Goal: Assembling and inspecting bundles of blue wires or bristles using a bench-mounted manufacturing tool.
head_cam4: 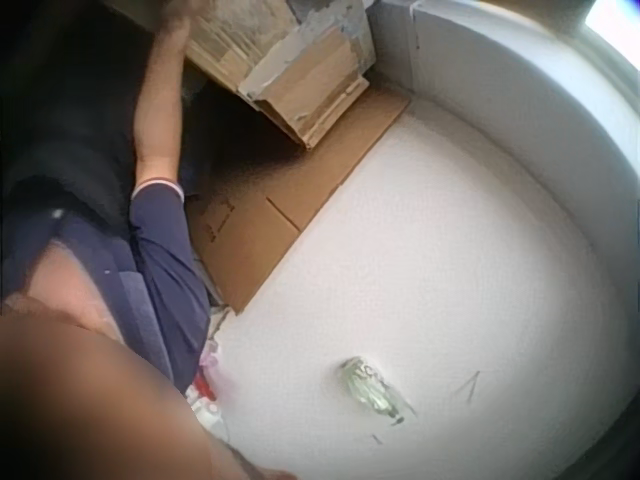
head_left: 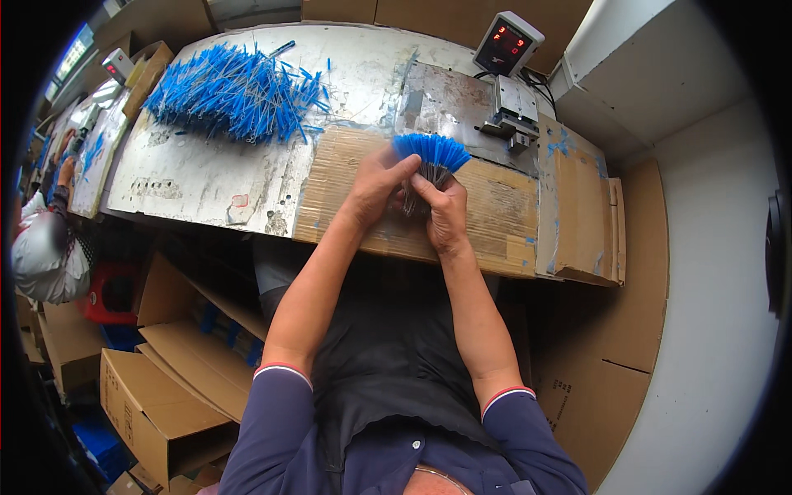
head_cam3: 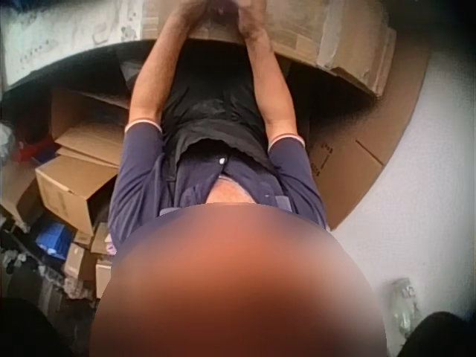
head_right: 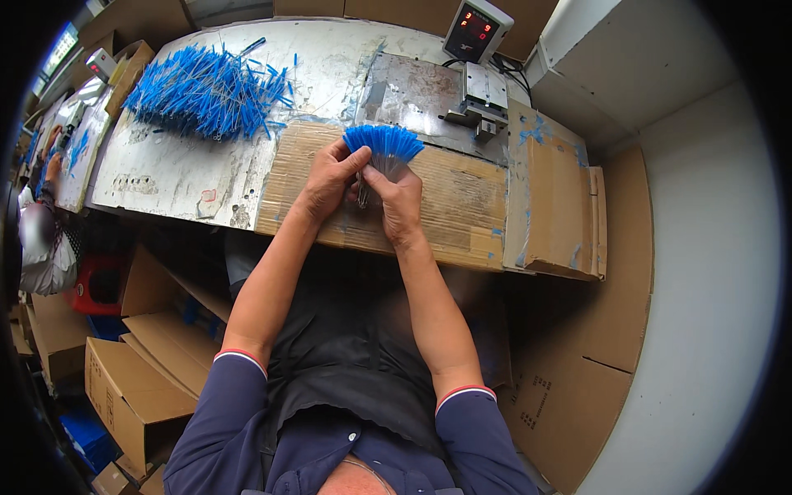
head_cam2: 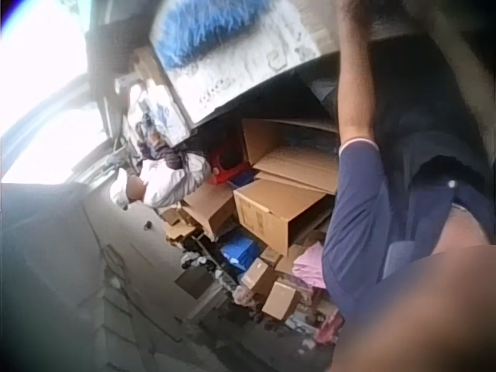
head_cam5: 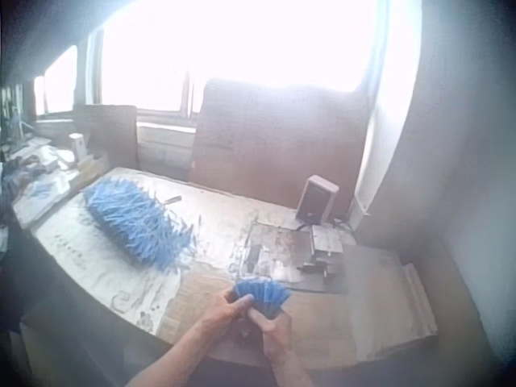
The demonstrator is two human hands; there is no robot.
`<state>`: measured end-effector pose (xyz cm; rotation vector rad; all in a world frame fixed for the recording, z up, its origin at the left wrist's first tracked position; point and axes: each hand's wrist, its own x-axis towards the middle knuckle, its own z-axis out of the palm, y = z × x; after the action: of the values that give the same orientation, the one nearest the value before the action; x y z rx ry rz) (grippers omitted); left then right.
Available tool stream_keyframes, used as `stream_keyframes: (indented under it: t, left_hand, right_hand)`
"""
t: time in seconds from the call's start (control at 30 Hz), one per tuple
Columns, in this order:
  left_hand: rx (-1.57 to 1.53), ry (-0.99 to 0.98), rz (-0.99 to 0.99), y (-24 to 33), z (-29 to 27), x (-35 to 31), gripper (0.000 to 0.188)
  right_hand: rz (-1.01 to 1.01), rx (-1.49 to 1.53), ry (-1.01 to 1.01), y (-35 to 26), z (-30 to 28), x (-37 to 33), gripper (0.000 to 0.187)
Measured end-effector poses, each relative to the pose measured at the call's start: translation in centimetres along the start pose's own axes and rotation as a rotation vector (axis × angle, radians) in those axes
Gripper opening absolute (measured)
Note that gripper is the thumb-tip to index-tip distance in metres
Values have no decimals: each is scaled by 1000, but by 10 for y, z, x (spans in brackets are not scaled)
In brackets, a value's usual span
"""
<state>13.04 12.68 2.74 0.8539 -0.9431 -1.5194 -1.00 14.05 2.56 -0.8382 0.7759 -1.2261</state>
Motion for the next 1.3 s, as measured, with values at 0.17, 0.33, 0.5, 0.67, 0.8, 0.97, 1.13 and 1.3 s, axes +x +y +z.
stream_keyframes:
  t: [0.17,0.33,0.5,0.67,0.8,0.97,1.13,1.3]
  left_hand:
    - [-95,-107,-49,-4,-10,1,25]
    - [-68,-91,23,-2,-3,0,24]
    - [76,22,68,-7,-1,1,27]
    - [-77,-128,-29,-3,-4,-2,29]
    - [-212,-188,-49,-8,-11,1,26]
    - [-32,-81,-7,-6,-8,2,21]
    - [-84,-109,16,-11,-13,3,22]
    - [-144,-86,-20,-3,-6,-1,23]
  right_hand:
    - [77,177,-30,-6,-8,1,23]
    - [34,281,25,0,-6,-1,25]
    - [-7,-118,-27,2,-9,3,26]
    - [150,114,-77,-12,-17,4,28]
    - [173,272,-81,-14,-11,5,28]
    - [95,124,-86,-12,-11,1,29]
    - [87,119,-83,-11,-9,2,28]
    - [120,306,-12,-11,-10,4,30]
